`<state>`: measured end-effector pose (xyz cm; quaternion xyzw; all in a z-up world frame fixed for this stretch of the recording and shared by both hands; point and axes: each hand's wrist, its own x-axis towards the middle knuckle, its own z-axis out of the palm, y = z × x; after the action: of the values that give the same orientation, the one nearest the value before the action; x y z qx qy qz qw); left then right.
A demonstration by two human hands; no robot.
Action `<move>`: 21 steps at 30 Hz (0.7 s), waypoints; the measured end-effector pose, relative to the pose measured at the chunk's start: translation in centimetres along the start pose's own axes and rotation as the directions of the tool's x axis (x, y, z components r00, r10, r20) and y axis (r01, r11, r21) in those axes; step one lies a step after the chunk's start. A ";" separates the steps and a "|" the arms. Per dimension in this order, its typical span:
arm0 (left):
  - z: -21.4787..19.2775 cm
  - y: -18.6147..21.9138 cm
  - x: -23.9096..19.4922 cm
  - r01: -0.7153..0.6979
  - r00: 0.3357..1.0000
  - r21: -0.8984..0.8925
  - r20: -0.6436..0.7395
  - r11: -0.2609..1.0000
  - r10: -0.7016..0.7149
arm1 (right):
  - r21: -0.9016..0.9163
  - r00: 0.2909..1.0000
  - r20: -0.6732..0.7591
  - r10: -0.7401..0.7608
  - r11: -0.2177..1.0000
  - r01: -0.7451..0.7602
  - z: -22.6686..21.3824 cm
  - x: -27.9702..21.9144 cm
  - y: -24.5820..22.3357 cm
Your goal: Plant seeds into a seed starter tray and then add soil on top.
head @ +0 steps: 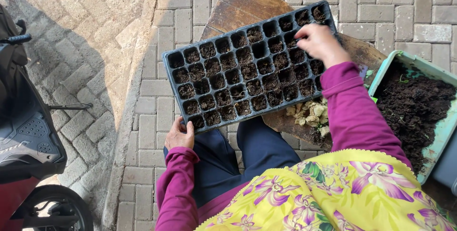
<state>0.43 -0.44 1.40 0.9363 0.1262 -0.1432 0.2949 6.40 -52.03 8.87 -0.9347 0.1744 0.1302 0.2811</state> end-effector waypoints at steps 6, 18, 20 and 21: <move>0.5 -0.4 0.1 -0.023 1.000 0.005 -0.014 1.000 0.023 | -0.353 0.987 -0.008 -0.158 0.925 0.145 6.3 1.2 1.9; 0.1 -0.1 0.0 -0.022 1.000 -0.016 -0.014 1.000 0.021 | 0.171 0.972 -0.202 0.117 0.982 -0.082 2.2 0.5 3.7; 0.2 -0.3 0.1 -0.023 1.000 -0.015 -0.013 1.000 0.023 | 0.007 0.942 -0.332 -0.055 0.998 0.061 2.9 0.9 5.1; 0.3 -0.3 0.2 -0.028 1.000 -0.014 -0.014 1.000 0.028 | -0.172 0.872 -0.427 -0.241 0.968 0.183 3.2 1.2 5.7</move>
<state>0.48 -0.33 0.91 0.9368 0.1162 -0.1317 0.3026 4.71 -54.92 3.14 -0.9688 0.1216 -0.1077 0.1869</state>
